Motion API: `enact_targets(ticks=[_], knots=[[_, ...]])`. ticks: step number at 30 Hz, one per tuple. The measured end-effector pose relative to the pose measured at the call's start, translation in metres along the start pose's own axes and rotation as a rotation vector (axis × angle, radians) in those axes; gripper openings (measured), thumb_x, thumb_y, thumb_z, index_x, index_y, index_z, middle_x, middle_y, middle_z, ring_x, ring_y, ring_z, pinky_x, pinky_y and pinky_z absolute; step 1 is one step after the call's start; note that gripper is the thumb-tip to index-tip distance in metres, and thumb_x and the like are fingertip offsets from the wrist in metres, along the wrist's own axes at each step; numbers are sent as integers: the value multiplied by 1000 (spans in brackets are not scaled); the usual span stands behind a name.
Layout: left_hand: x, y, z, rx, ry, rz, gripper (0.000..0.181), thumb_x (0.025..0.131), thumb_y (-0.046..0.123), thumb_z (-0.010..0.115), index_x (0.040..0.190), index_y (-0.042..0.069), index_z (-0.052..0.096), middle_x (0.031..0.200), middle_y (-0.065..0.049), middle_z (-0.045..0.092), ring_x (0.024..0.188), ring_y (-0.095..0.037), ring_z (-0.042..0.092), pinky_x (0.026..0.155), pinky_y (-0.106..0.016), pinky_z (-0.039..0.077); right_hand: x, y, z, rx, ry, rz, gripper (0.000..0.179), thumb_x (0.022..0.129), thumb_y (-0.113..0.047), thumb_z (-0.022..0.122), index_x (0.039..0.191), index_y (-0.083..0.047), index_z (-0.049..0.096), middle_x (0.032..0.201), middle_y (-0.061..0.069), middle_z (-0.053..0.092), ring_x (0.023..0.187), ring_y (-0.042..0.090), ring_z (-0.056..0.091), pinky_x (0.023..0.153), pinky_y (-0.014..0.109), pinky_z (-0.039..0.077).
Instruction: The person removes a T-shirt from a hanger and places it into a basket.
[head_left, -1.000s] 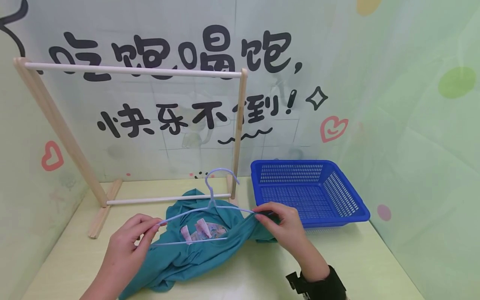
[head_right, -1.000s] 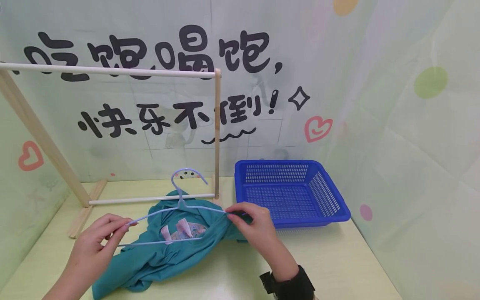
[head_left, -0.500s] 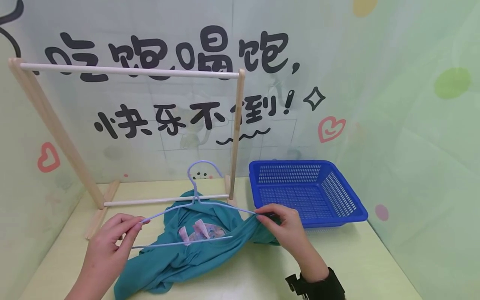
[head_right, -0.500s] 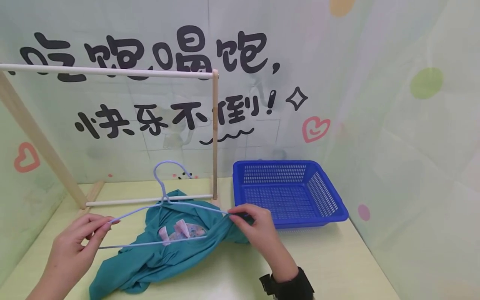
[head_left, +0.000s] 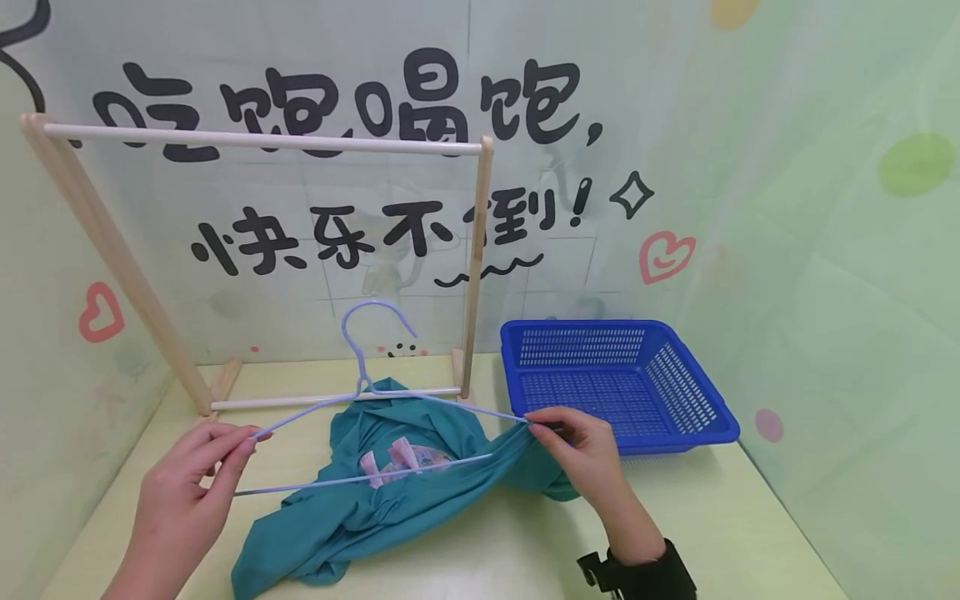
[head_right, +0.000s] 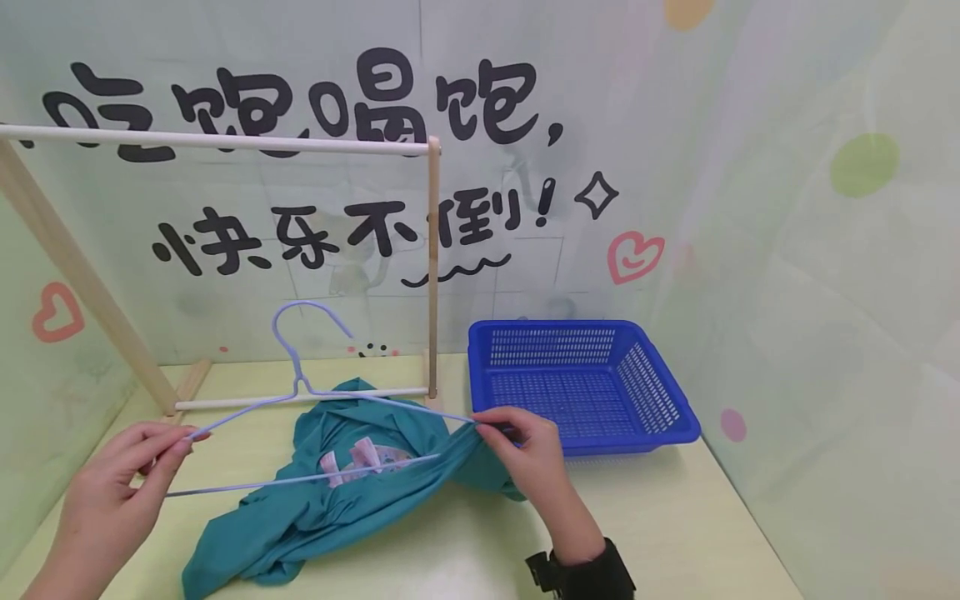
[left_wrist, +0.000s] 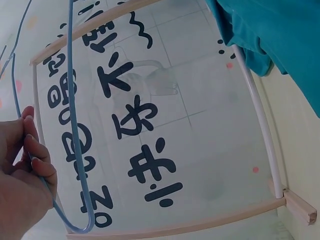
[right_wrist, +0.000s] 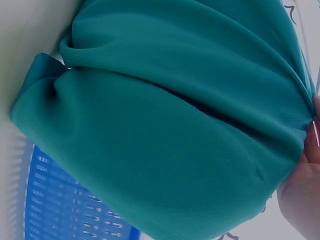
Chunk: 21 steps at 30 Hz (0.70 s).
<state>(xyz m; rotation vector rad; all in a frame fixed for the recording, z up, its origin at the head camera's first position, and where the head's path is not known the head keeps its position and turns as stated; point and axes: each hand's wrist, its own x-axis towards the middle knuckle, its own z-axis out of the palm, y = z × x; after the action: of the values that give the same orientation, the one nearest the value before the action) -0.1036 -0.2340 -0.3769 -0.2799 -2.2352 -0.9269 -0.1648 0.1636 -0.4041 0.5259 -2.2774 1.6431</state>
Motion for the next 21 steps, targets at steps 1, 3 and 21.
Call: enact_targets(ticks=[1, 3, 21], knots=[[0, -1, -1, -4, 5, 11, 24, 77, -11, 70, 97, 3, 73, 90, 15, 56, 76, 10, 45, 59, -4, 40, 0, 0, 0, 5, 5, 22, 14, 85, -3, 67, 99, -2, 71, 94, 14, 71, 80, 4, 65, 71, 20, 55], [1, -2, -1, -9, 12, 29, 25, 76, -12, 70, 96, 3, 73, 90, 15, 56, 76, 10, 45, 60, -4, 40, -1, 1, -1, 10, 13, 63, 15, 86, -6, 67, 100, -3, 72, 95, 14, 71, 80, 5, 65, 72, 21, 55], [3, -2, -4, -63, 37, -83, 22, 81, -9, 66, 98, 3, 74, 89, 17, 58, 68, 7, 46, 60, -5, 39, -4, 16, 2, 2, 78, 249, 14, 85, -13, 69, 98, -8, 72, 95, 9, 70, 82, 9, 63, 74, 19, 53]])
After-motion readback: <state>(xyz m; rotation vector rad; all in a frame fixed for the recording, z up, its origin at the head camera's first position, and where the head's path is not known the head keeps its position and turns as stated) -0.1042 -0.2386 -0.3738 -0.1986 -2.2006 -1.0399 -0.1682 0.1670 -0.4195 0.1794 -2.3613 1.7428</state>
